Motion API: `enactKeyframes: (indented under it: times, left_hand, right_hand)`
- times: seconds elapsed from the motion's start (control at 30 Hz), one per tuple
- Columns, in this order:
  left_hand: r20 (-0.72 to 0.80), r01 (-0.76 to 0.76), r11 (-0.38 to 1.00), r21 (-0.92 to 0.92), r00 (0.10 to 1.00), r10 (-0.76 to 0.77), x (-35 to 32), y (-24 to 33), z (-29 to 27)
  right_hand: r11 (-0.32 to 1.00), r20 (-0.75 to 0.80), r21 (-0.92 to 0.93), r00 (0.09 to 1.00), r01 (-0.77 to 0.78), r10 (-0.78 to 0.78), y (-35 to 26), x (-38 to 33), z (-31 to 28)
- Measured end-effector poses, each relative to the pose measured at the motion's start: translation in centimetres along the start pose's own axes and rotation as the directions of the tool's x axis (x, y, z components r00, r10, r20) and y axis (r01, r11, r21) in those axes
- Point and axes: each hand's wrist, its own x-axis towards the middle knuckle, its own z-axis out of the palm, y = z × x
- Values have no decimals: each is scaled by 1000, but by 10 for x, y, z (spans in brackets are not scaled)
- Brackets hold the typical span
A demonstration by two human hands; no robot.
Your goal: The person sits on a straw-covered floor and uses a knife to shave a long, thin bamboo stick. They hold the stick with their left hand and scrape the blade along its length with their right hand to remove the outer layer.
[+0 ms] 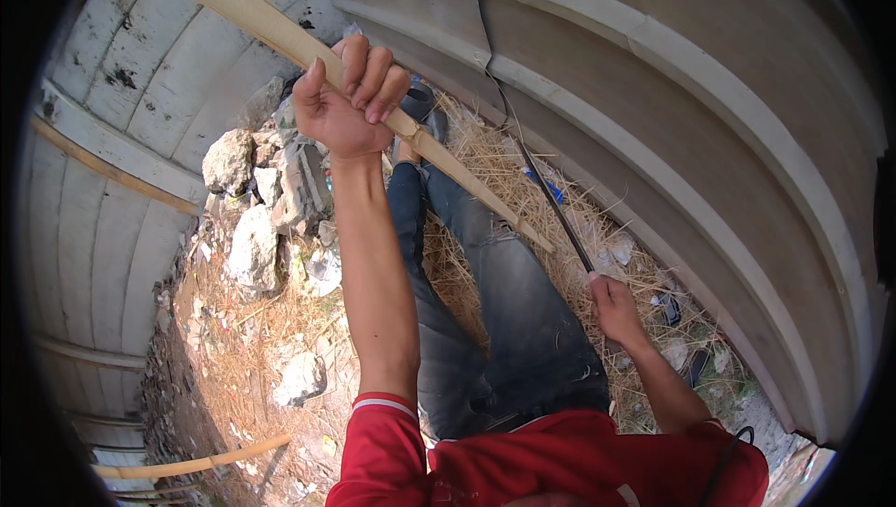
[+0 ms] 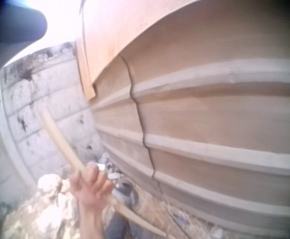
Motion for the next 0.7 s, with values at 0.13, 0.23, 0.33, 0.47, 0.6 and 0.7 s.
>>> enactKeyframes:
  times: [0.13, 0.23, 0.33, 0.47, 0.6, 0.7]
  left_hand:
    - [10, 6, 1000, -21, 1000, -6, 2, -2, 1]
    - [7, 5, 1000, -21, 1000, -5, 4, -4, 1]
    - [21, 34, 999, 42, 999, -35, 7, -7, 0]
    - [25, 2, 999, -37, 1000, -1, 4, -6, 3]
    - [23, -17, 999, -45, 1000, 18, 7, -7, 7]
    - [31, -22, 999, -50, 999, 24, 8, -10, 9]
  right_hand:
    - [930, -72, 332, 988, 156, -140, -40, -10, -2]
    - [970, -17, 187, 987, 157, -157, -3, -21, 5]
    - [941, 110, -336, 991, -33, 74, 64, -20, 11]
    - [957, 72, -178, 967, -228, 244, 112, -14, 12]
    - [983, 51, -94, 986, -156, 161, 99, 0, 7]
    - [999, 33, -20, 998, -45, 45, 41, -5, 1]
